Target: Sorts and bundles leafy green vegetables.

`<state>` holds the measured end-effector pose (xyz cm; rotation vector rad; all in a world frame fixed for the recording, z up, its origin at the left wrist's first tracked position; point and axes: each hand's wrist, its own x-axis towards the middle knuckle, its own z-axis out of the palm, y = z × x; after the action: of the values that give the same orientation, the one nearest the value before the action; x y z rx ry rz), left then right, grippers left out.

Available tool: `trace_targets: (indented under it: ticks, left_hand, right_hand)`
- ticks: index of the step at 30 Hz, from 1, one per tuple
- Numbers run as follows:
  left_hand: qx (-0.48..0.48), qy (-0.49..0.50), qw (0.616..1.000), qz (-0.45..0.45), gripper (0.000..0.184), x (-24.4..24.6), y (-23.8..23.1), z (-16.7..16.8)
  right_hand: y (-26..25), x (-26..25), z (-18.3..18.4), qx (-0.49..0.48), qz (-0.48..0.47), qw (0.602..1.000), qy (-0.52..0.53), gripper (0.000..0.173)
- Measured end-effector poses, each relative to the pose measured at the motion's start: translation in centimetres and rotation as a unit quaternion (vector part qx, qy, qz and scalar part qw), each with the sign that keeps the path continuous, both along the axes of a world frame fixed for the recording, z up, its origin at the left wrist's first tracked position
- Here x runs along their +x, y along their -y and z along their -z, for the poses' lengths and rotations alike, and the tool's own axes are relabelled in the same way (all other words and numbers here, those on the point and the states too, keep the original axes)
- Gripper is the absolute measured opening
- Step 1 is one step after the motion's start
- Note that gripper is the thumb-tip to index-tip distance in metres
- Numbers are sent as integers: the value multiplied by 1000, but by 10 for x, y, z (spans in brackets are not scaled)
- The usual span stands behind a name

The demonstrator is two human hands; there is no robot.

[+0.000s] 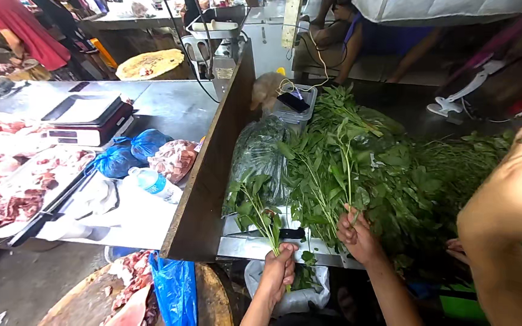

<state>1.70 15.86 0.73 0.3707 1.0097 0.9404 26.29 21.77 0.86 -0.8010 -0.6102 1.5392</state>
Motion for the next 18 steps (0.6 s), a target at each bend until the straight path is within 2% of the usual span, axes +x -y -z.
trace_targets:
  ticks: [5, 8, 12, 14, 15, 18]
  left_hand:
    - [53, -5, 999, 3, 19, 15, -19, -23]
    - [80, -2, 997, 15, 22, 19, -27, -25]
    - [104, -30, 992, 59, 26, 12, -24, -20]
    - [101, -72, 990, 63, 20, 8, -19, -11]
    - [100, -92, 989, 59, 18, 5, -15, -7]
    - [90, -136, 985, 46, 16, -5, -5, 0]
  right_hand:
    - [17, -29, 0, 17, -88, 996, -16, 16]
    - [31, -47, 5, 4, -159, 987, -13, 17]
    - [50, -70, 14, -50, -197, 977, 68, 22]
    - [56, -75, 22, -51, -218, 967, 118, 23]
    - [59, -75, 27, -46, -232, 962, 133, 29]
    - [66, -75, 39, -58, -237, 961, 129, 70]
